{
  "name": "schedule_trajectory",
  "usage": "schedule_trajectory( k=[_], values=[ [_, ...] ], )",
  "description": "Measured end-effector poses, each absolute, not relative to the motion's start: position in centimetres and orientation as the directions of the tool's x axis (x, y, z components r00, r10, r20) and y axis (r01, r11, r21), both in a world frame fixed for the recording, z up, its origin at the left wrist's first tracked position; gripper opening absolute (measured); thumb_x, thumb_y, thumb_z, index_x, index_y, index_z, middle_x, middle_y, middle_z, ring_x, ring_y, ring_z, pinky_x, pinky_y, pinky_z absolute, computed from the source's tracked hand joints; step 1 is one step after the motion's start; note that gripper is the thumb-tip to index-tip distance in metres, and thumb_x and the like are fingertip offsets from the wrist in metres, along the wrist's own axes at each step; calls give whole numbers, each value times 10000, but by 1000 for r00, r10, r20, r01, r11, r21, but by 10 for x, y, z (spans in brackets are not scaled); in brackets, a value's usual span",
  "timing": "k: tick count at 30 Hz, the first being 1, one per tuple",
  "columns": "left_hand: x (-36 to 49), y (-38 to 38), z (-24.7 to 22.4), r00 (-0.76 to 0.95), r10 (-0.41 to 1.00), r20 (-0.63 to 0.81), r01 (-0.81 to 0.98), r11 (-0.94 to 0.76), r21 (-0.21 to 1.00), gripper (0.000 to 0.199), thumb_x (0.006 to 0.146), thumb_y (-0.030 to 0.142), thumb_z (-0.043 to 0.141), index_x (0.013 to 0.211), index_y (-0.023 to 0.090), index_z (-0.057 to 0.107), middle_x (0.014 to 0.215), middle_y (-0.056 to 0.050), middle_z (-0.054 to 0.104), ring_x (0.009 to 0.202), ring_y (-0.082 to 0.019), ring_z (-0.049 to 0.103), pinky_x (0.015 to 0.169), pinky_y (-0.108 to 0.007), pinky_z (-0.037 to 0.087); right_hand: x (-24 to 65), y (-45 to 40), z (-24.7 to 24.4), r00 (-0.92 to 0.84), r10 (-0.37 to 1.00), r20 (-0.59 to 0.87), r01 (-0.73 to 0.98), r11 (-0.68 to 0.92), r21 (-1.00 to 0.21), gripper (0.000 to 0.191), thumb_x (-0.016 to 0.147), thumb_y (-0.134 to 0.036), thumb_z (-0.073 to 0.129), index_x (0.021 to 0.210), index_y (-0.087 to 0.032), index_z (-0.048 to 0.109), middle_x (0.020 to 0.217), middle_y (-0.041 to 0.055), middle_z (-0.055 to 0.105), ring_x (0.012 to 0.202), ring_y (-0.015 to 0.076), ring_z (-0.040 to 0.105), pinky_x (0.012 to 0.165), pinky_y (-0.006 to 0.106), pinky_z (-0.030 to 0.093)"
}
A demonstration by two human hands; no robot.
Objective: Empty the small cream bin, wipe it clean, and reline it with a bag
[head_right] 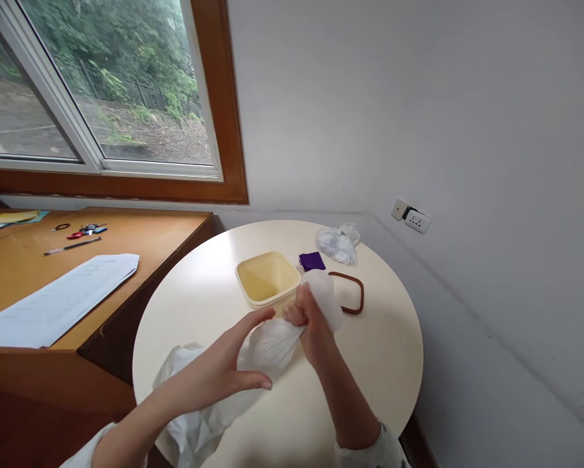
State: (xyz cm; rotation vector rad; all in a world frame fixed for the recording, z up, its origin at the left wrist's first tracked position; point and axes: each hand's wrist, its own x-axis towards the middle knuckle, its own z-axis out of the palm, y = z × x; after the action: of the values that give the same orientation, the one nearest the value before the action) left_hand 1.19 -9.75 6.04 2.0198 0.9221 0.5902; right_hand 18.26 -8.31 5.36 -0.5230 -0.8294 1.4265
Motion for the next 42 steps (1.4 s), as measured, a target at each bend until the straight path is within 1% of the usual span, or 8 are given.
schedule_trajectory(
  k=[6,10,13,17,21,32,38,42],
  values=[
    [42,-92,56,600,788,141,171,-299,939,822,628,296,738,1319,243,293,1116,-63,551,1033,-225,502,918,-375,414,157,-91,40,-166,969,182,-524,69,-849,534,827,-487,492,508,-181,190,470,-62,131,466,81,118,470,271,159],
    [42,-87,53,640,766,68,122,-189,974,654,746,230,595,1314,238,271,988,-46,529,792,-151,532,700,-297,498,158,-90,40,-244,960,140,-519,-7,-855,507,833,-516,448,509,-195,226,456,-63,146,441,82,112,409,247,152],
    [40,-86,50,637,771,-21,228,-162,960,536,781,155,451,1286,219,285,882,-28,522,603,-100,475,527,-231,454,160,-87,45,-232,956,181,-564,20,-826,486,835,-500,453,515,-196,250,427,-78,126,428,77,81,423,247,144],
    [32,-85,43,612,790,-27,434,-308,847,297,739,82,361,986,177,496,679,12,491,574,-109,426,535,-226,376,172,-80,52,-145,965,220,-646,76,-760,479,839,-457,478,520,-190,239,424,-90,101,434,74,60,466,256,147],
    [20,-84,34,611,786,-92,557,-344,756,179,717,78,306,747,189,443,599,27,434,542,-115,384,503,-231,295,195,-76,57,-10,981,194,-689,134,-712,465,843,-433,479,527,-190,239,429,-97,100,426,69,57,467,243,193],
    [-17,-68,17,540,834,-114,661,-336,671,119,704,106,280,666,199,344,629,25,400,576,-128,333,545,-242,262,246,-73,52,280,958,68,-808,273,-521,398,813,-239,496,548,-185,204,436,-94,101,419,74,61,441,214,260],
    [-28,-64,15,556,812,-178,674,-314,668,119,744,170,330,680,188,429,645,21,458,584,-127,386,536,-236,265,246,-77,55,272,962,6,-781,224,-583,439,814,-278,486,545,-186,152,454,-84,65,434,79,45,422,222,213],
    [-34,-65,26,545,819,-180,671,-298,679,220,758,324,484,936,200,516,877,-23,577,748,-175,509,632,-254,364,235,-81,60,249,968,36,-741,214,-636,439,820,-293,482,542,-187,159,459,-83,69,436,78,59,434,229,206]
  ],
)
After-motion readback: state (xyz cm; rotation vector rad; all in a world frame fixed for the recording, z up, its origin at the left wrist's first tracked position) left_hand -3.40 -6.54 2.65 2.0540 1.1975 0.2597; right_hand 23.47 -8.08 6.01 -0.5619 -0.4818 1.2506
